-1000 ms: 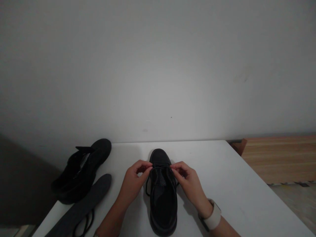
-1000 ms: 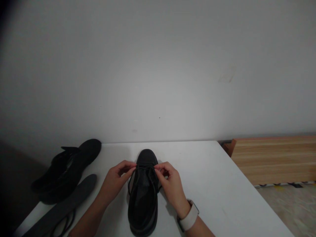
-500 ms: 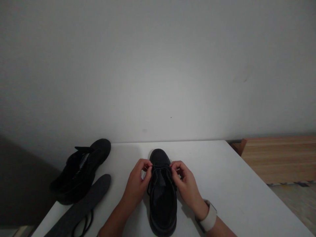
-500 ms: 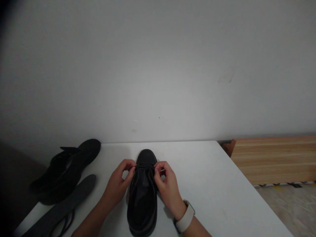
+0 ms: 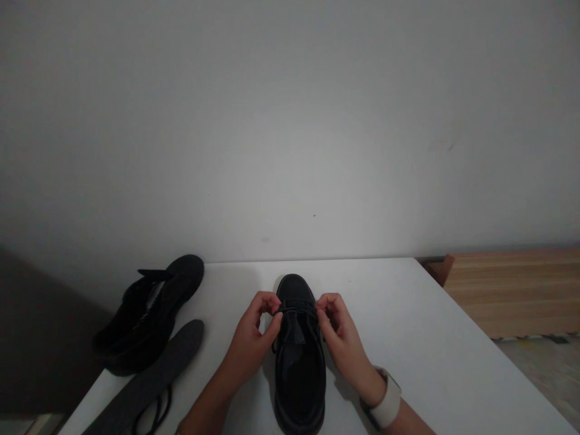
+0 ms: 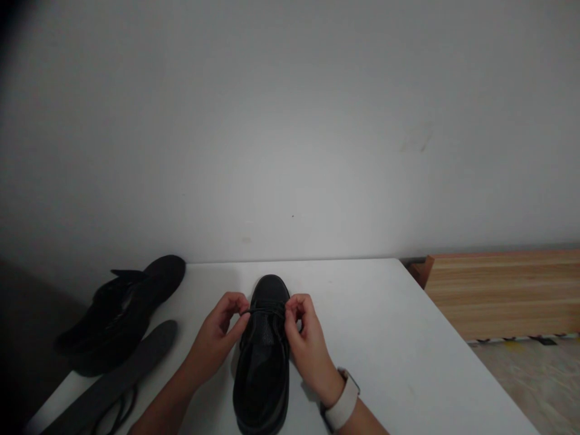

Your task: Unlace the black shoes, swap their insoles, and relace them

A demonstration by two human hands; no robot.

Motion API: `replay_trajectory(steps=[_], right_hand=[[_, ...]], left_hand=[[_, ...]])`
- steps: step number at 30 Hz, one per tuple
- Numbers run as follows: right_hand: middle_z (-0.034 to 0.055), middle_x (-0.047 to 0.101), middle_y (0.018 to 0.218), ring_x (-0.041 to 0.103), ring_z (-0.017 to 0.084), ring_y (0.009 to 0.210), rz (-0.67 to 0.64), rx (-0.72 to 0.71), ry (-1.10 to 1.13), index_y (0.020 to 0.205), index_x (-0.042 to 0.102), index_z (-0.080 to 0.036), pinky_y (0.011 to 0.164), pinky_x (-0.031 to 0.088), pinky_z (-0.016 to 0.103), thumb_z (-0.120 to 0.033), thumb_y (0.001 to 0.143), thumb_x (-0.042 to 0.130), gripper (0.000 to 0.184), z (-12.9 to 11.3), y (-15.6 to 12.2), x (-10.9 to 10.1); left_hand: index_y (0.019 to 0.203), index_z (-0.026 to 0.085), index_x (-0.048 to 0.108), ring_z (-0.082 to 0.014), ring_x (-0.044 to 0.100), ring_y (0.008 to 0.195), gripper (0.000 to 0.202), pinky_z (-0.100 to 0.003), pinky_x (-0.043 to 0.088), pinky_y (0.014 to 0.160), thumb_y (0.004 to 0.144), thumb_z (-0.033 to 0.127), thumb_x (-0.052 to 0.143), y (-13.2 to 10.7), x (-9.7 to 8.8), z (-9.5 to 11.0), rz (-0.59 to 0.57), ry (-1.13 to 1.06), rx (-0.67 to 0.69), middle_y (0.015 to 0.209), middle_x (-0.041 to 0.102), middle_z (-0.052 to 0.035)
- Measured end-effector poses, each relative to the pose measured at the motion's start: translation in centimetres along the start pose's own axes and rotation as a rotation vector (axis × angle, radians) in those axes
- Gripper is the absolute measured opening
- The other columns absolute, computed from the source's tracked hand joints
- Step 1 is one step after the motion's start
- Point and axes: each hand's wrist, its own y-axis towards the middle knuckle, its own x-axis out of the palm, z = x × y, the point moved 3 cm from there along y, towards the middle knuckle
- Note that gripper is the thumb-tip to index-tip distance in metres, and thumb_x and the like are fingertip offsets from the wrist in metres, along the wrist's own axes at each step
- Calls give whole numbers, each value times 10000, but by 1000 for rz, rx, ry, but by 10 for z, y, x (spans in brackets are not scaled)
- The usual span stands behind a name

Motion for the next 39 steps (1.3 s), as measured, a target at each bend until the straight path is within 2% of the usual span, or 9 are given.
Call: replay_trajectory(steps=[7,12,18,25,31,36,39], right_hand=[[21,548,918,535,198,881,-65,3,8,1102,557,-227,819,430,333,-338,907,569,225,-2,3,-5],[28,588,895,541,199,851,-79,0,-9,932,627,-214,784,417,325,-346,895,609,138,-6,6,-9],[9,558,825,512,176,764,-47,36,44,852,585,-215,694,404,296,-444,933,564,244,-2,6,-6],[19,578,827,525,184,788,-1,88,136,771,569,-213,732,426,298,-547,880,614,354,-2,6,-5],[-34,468,700,441,151,674,58,122,201,746,519,-220,639,377,274,-483,840,699,333,0,8,-11],[-21,533,805,500,159,764,70,86,294,845,532,-231,703,408,276,-413,787,766,302,0,7,-12],[-16,567,842,538,161,794,60,70,355,895,521,-243,729,431,281,-393,805,751,289,-2,5,-10]], left_hand=[[910,209,573,-198,563,857,94,-328,419,828,820,234,585,3,-7,-4,98,84,6,853,584,-14],[803,201,605,-202,573,823,83,-324,433,788,829,279,603,5,-9,-3,75,49,-4,814,603,-22],[838,190,620,-193,616,849,178,-299,485,797,855,367,606,5,-7,-6,1,-126,-57,841,636,-32],[775,184,591,-142,548,713,229,-246,458,677,814,393,673,5,-8,-7,46,-234,-111,728,556,16],[704,174,582,-125,509,664,232,-230,423,634,765,354,714,4,-9,-8,69,-256,-128,677,536,25],[685,175,572,-118,491,630,218,-226,401,599,742,328,717,2,-10,-9,86,-265,-139,649,528,27],[683,178,553,-113,488,608,218,-220,402,580,754,332,691,2,-9,-12,75,-286,-152,627,517,33]])
